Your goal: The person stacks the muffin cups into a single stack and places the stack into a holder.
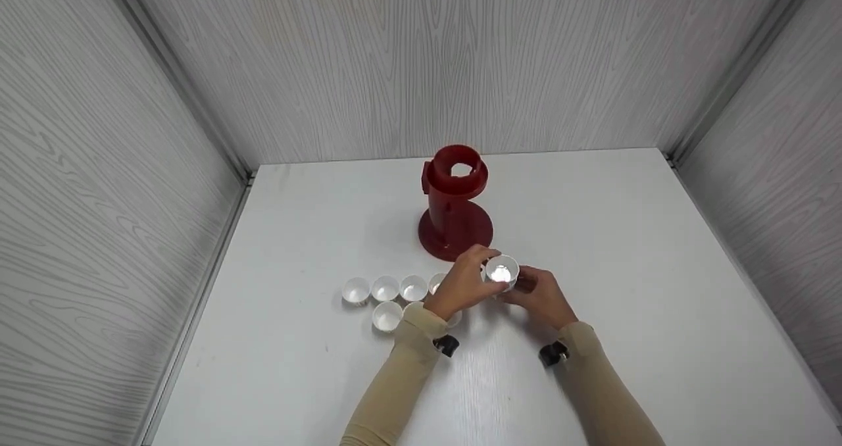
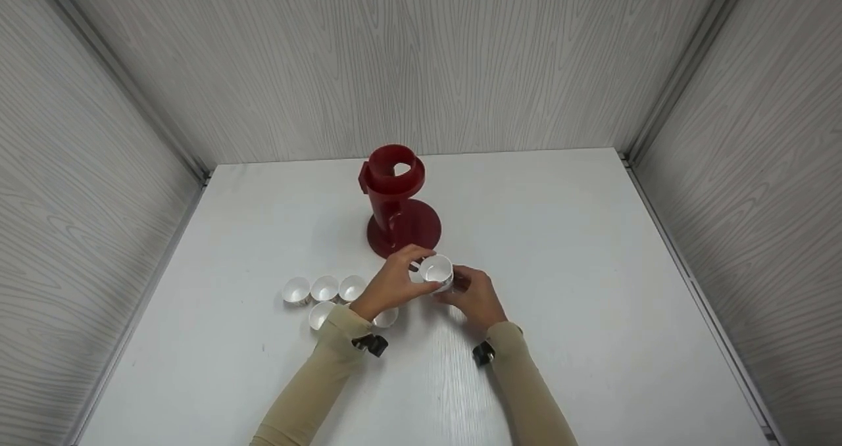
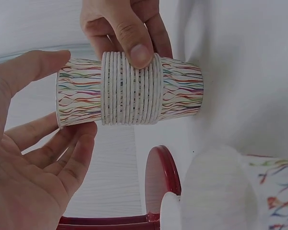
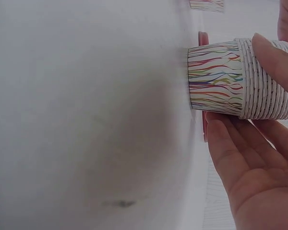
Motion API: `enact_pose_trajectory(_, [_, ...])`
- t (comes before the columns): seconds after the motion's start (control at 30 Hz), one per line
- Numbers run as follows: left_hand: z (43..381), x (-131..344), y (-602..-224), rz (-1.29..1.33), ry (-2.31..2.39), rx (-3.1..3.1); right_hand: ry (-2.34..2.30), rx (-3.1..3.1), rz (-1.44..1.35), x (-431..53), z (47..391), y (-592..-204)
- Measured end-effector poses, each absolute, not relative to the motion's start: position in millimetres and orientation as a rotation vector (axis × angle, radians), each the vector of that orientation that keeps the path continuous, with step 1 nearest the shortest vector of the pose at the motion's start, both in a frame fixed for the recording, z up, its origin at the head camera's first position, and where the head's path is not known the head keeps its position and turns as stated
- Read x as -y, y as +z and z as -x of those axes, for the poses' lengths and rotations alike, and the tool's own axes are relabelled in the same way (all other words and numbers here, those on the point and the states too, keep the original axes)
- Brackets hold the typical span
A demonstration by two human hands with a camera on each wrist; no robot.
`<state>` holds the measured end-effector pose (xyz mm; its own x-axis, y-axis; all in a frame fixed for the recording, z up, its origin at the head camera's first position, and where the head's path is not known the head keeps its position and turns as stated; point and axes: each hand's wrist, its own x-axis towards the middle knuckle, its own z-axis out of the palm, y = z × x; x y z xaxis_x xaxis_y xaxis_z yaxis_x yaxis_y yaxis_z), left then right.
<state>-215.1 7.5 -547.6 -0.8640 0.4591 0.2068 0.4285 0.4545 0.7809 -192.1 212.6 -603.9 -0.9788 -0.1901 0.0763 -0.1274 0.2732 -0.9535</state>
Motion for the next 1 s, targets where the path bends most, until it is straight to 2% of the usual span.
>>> enact_pose_trajectory(1.0, [218.2,-14.0,-560.7,-0.718,1.178,-2.727,-1.826,-2.439,0.276,-214.8,193.8,-604.9])
